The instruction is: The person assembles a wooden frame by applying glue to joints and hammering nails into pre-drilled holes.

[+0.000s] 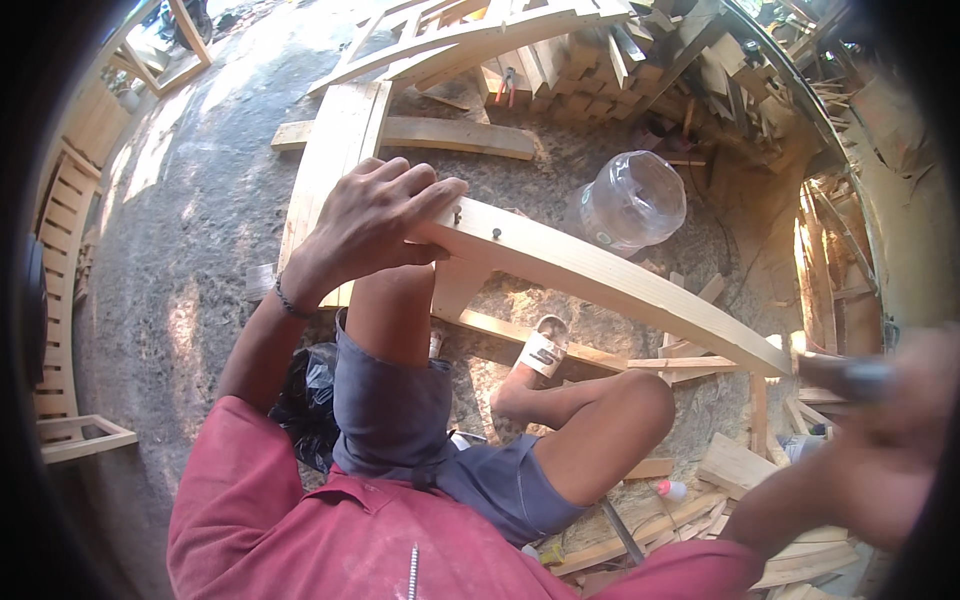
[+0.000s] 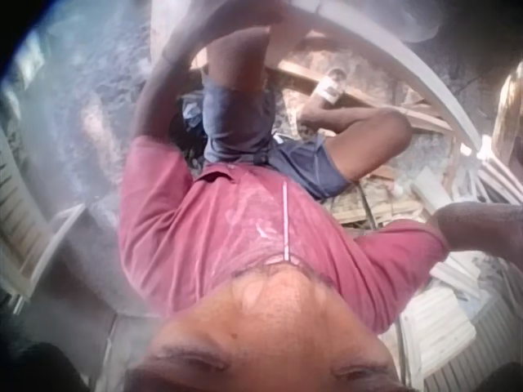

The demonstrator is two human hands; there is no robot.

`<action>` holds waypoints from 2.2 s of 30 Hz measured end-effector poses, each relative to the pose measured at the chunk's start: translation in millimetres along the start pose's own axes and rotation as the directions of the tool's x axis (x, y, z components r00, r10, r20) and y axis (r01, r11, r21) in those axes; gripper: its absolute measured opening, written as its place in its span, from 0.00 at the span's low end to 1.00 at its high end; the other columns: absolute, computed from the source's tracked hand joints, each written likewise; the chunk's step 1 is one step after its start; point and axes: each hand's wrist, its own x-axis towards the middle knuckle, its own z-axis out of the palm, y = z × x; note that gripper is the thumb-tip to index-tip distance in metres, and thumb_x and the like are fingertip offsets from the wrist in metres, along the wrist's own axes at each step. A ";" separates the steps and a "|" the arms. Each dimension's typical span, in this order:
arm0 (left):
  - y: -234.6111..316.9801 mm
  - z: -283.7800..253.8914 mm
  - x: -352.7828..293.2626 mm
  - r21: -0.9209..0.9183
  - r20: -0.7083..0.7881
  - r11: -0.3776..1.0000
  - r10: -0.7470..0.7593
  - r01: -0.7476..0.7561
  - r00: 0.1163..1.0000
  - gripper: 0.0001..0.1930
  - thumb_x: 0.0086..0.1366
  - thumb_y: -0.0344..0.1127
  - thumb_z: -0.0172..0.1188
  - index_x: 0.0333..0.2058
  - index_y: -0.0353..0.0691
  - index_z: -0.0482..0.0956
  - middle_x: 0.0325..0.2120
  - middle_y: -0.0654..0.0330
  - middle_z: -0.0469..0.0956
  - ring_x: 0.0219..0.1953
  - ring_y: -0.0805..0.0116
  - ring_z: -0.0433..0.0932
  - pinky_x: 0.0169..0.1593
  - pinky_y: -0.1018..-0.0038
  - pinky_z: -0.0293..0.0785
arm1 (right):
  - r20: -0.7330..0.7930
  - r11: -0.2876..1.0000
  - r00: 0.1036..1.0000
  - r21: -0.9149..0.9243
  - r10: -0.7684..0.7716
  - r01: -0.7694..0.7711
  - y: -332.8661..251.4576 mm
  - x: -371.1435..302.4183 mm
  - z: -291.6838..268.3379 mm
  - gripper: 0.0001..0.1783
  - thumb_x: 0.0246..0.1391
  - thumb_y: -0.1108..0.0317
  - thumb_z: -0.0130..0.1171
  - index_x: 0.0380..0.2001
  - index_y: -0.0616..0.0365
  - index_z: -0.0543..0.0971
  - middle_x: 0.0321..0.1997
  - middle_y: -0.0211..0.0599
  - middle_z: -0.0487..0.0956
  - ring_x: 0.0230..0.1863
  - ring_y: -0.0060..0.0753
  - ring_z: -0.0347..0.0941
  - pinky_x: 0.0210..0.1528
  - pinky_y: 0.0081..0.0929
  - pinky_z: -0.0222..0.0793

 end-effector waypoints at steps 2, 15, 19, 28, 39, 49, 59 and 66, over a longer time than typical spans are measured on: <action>-1.0 -0.1 -0.5 0.010 0.031 1.000 -0.007 0.007 0.999 0.35 0.43 0.53 0.73 0.50 0.50 0.74 0.35 0.66 0.75 0.38 0.67 0.76 0.42 0.68 0.73 | 0.298 0.830 0.932 -0.557 0.205 -0.004 49.2 -34.3 44.3 0.12 0.67 0.64 0.48 0.45 0.61 0.73 0.24 0.24 0.68 0.21 0.18 0.62 0.26 0.19 0.61; -2.6 4.9 4.0 -0.001 0.022 1.000 -0.013 0.013 1.000 0.37 0.40 0.53 0.74 0.50 0.50 0.74 0.36 0.67 0.76 0.38 0.67 0.77 0.41 0.68 0.75 | 0.032 0.973 0.996 0.213 0.084 -0.089 20.1 -2.2 18.1 0.16 0.69 0.54 0.44 0.47 0.55 0.68 0.21 0.25 0.67 0.12 0.22 0.61 0.13 0.19 0.64; -1.9 6.9 2.3 -0.019 0.023 1.000 0.018 -0.018 1.000 0.36 0.40 0.54 0.74 0.50 0.50 0.75 0.36 0.67 0.76 0.37 0.67 0.77 0.40 0.68 0.76 | 0.259 0.728 0.706 -0.455 0.659 -0.513 54.5 -27.9 93.6 0.09 0.67 0.67 0.48 0.34 0.59 0.74 0.21 0.24 0.68 0.19 0.15 0.57 0.24 0.20 0.62; -4.3 8.0 5.9 -0.023 0.004 1.000 0.010 -0.010 1.000 0.36 0.40 0.53 0.74 0.50 0.49 0.75 0.36 0.67 0.77 0.37 0.67 0.77 0.40 0.69 0.75 | -0.310 0.985 0.937 -0.010 0.162 -0.173 -26.4 26.3 -27.0 0.16 0.68 0.54 0.45 0.31 0.53 0.67 0.19 0.22 0.60 0.13 0.16 0.51 0.10 0.15 0.47; -5.0 11.9 4.6 -0.025 -0.021 1.000 0.007 -0.007 1.000 0.36 0.39 0.52 0.74 0.49 0.49 0.76 0.34 0.67 0.76 0.35 0.67 0.77 0.37 0.68 0.76 | 0.045 0.882 0.887 -0.136 0.460 -0.451 15.8 9.4 49.2 0.17 0.69 0.53 0.45 0.41 0.56 0.72 0.18 0.24 0.64 0.13 0.19 0.60 0.15 0.21 0.59; -3.6 8.5 5.5 -0.042 0.036 0.999 0.019 -0.018 0.999 0.37 0.43 0.51 0.74 0.54 0.49 0.74 0.37 0.66 0.77 0.38 0.66 0.77 0.41 0.67 0.76 | 0.256 0.710 0.688 -0.464 0.679 -0.529 49.6 -23.4 88.3 0.16 0.67 0.60 0.51 0.31 0.65 0.71 0.17 0.45 0.71 0.18 0.39 0.70 0.25 0.38 0.64; -16.8 -2.7 9.1 -0.169 0.242 0.984 0.094 -0.053 0.966 0.45 0.42 0.44 0.76 0.60 0.41 0.65 0.41 0.60 0.75 0.46 0.60 0.76 0.53 0.63 0.72 | 0.284 0.862 0.866 -0.431 0.411 -0.268 57.9 -63.7 95.3 0.09 0.59 0.68 0.58 0.37 0.63 0.74 0.25 0.43 0.76 0.24 0.41 0.75 0.26 0.33 0.68; -64.0 21.2 66.7 -0.317 0.454 0.945 0.079 0.078 0.887 0.32 0.58 0.46 0.63 0.59 0.39 0.70 0.53 0.48 0.75 0.57 0.50 0.73 0.62 0.60 0.67 | 0.547 0.704 0.818 -0.652 0.179 0.282 94.0 -61.2 122.8 0.12 0.49 0.66 0.64 0.31 0.55 0.71 0.22 0.33 0.71 0.21 0.33 0.74 0.20 0.29 0.71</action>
